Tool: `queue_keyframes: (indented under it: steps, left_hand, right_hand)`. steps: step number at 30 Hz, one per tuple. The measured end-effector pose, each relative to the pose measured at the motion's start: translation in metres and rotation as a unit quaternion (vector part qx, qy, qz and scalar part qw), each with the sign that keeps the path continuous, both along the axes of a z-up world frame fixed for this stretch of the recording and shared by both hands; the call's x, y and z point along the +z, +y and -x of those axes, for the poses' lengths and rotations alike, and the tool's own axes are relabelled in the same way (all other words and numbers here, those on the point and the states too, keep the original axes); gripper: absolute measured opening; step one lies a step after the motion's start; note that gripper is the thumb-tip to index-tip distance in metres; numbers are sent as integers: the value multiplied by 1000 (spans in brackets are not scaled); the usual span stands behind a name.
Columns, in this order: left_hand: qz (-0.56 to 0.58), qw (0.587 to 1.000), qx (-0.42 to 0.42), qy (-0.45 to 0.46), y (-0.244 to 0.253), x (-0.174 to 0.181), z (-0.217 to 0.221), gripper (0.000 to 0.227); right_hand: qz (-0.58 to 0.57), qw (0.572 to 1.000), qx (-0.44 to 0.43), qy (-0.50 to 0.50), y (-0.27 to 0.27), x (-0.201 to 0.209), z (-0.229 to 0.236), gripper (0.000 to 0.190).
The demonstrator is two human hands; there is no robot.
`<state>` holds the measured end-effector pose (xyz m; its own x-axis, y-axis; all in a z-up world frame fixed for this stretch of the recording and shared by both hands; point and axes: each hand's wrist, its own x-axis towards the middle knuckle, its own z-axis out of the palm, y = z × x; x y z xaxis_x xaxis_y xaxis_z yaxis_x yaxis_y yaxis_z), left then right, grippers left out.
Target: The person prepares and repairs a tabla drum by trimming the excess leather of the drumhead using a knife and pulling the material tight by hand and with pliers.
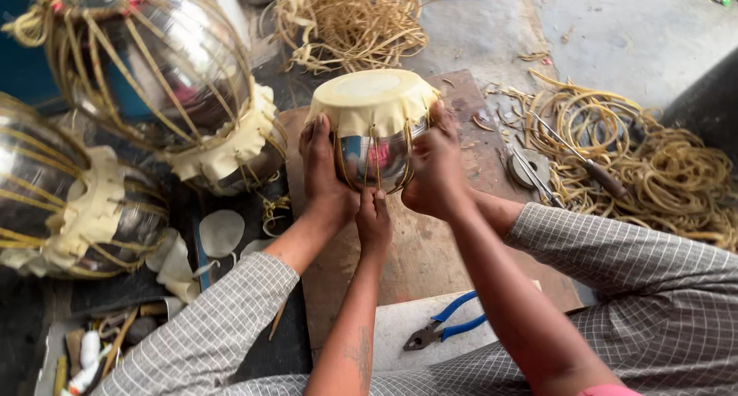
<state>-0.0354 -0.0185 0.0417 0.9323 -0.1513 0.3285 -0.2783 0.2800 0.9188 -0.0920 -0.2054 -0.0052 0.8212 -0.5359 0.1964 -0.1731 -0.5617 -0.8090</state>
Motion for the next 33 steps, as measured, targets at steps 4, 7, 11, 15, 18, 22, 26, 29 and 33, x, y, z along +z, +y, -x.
queue_keyframes:
  steps: [4, 7, 11, 15, 18, 22, 26, 29, 33]
  left_hand:
    - [-217, 894, 77, -383, 6, 10, 12, 85]
    - [-214, 882, 83, -412, 10, 25, 17, 102]
    - [-78, 981, 33, -176, 7, 49, 30, 79]
    - [183, 931, -82, 304, -14, 69, 31, 50]
    - [138, 968, -87, 191, -12, 52, 29, 48]
    - [77, 973, -29, 215, -11, 40, 10, 45]
    - [-155, 979, 29, -125, -3, 30, 22, 55]
    - [34, 993, -30, 107, -12, 29, 22, 53]
    - [23, 994, 0, 111, -6, 20, 22, 57]
  right_hand:
    - [-30, 999, -15, -23, 3, -8, 5, 30]
    - [-72, 996, 3, 48, -3, 1, -1, 32]
    - [1, 999, -9, -31, 8, 0, -4, 24]
    - [66, 988, -3, -142, -6, -15, -6, 21]
    - [-159, 980, 21, -120, -2, -58, -10, 17]
    - [-191, 963, 166, -94, 24, -121, 21, 19]
    - [-298, 943, 133, -66, 50, -141, 31, 17]
    - [-239, 966, 93, -37, 50, -128, 54, 16]
    - [-259, 961, 92, -4, 51, -95, 65, 16]
